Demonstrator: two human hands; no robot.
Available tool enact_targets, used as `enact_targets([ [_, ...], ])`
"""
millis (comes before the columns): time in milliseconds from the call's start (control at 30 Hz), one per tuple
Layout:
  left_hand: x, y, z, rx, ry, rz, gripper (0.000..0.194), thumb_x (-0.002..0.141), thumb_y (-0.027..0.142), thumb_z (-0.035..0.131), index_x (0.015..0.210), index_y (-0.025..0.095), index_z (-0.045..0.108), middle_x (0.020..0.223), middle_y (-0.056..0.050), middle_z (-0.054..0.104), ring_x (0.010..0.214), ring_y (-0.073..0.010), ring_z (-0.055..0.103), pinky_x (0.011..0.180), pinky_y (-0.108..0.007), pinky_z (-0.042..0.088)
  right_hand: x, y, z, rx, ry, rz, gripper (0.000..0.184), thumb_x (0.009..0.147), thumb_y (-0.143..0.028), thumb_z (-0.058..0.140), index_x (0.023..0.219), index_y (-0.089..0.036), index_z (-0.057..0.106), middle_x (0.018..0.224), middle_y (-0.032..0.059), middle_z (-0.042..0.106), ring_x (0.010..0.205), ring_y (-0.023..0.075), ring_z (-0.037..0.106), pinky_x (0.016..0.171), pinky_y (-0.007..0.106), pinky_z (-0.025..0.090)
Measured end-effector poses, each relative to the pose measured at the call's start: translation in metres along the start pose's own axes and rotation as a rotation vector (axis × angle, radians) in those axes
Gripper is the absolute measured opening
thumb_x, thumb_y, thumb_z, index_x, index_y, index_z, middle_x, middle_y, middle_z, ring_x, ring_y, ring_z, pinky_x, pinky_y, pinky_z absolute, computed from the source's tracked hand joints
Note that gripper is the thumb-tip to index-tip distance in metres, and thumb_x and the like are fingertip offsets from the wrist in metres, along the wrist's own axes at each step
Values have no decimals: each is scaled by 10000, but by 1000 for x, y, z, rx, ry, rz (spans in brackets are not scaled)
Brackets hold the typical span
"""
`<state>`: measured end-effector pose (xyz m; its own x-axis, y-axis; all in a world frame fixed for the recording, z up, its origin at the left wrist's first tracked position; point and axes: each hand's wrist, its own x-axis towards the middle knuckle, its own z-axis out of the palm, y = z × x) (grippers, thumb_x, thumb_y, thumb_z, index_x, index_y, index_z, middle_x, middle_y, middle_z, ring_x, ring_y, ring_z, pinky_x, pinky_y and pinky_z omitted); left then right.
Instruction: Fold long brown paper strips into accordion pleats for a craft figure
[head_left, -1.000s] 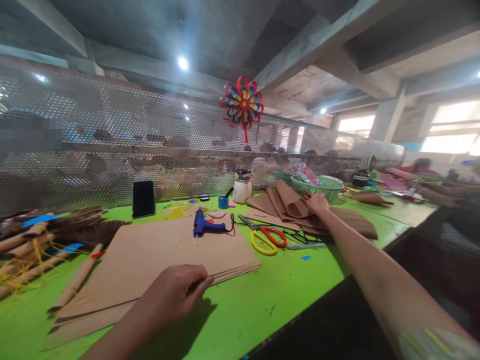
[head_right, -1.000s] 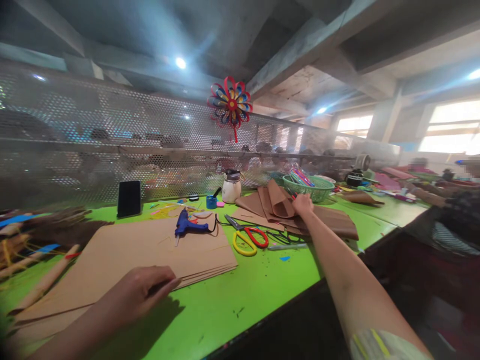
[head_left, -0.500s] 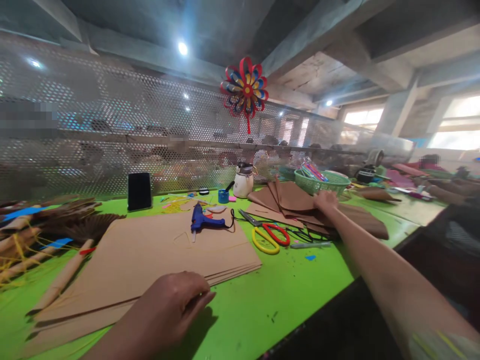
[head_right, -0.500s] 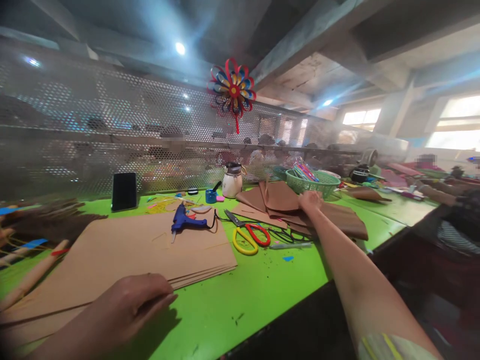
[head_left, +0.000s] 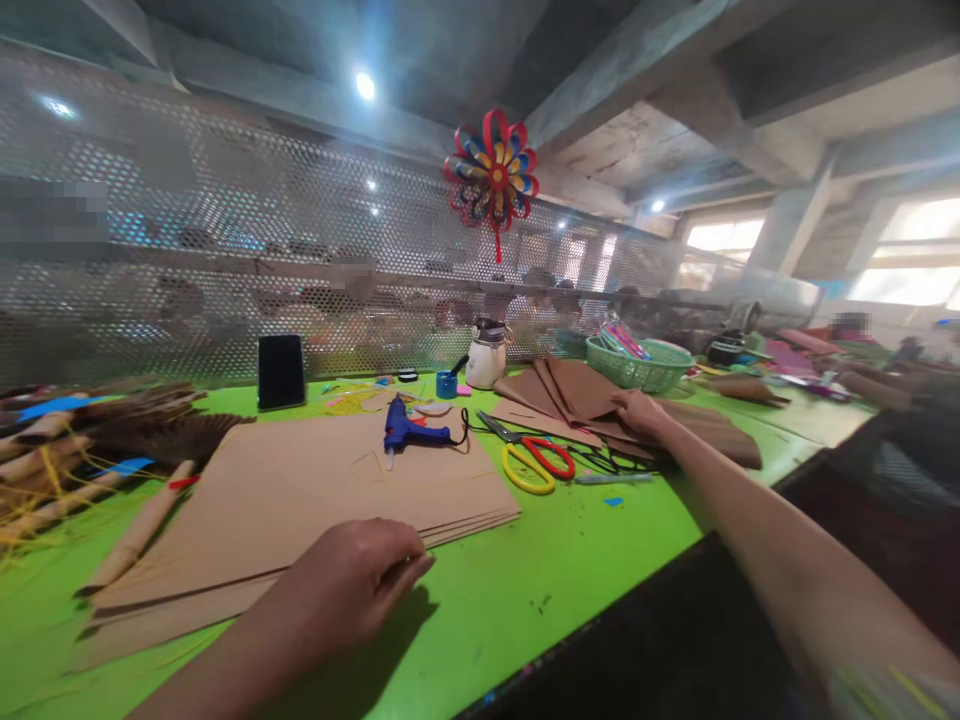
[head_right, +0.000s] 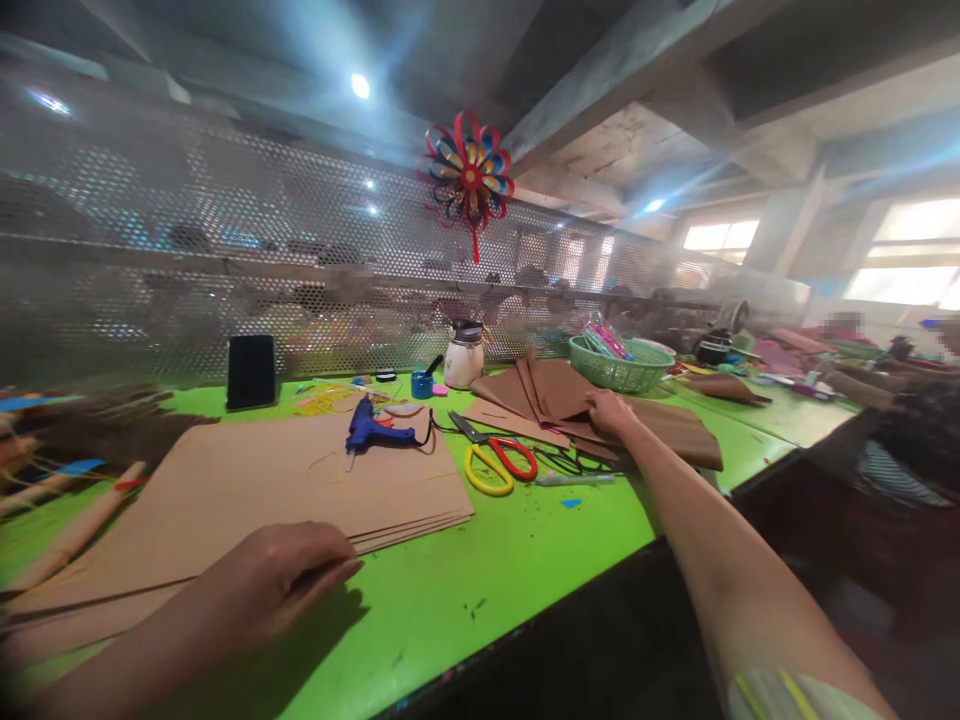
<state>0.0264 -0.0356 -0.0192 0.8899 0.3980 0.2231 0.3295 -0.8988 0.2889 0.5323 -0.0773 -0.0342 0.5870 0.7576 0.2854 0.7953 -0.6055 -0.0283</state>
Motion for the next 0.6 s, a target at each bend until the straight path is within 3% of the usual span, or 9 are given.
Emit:
enact_targets([
  [67,0,-1,-1,1,-3,-4,346,874,356,342,758,177,613,682,-36,606,627,-132,535,591,-221,347,2,1,-4,15,40,31,350,799,-196,406,1088,-178,602,1091,127,596,977,222,552,808,285,395],
  [200,1,-2,-2,-1,-9,3,341,874,363,342,775,179,611,695,-34,611,631,-132,538,599,-224,348,9,-2,-18,28,172,134,358,829,-206,348,1043,-123,623,999,179,628,905,251,589,729,298,414],
  [333,1,0,0,8,-17,6,358,875,355,326,741,181,609,670,-34,605,612,-133,535,571,-222,336,18,-14,-47,41,281,179,363,796,-195,389,1059,-81,613,951,212,636,850,279,601,670,317,425],
  [500,1,4,0,19,-11,9,366,862,337,335,674,175,604,619,-39,589,566,-134,518,539,-222,322,24,-38,-93,63,386,101,339,775,-178,415,1014,-83,637,914,193,649,814,260,601,641,300,424],
  [600,1,2,-1,-5,28,14,364,860,346,341,699,174,618,634,-42,600,580,-135,527,556,-222,338,13,-65,-103,79,427,-7,315,738,-140,443,966,-98,657,918,161,644,828,238,592,664,278,430],
])
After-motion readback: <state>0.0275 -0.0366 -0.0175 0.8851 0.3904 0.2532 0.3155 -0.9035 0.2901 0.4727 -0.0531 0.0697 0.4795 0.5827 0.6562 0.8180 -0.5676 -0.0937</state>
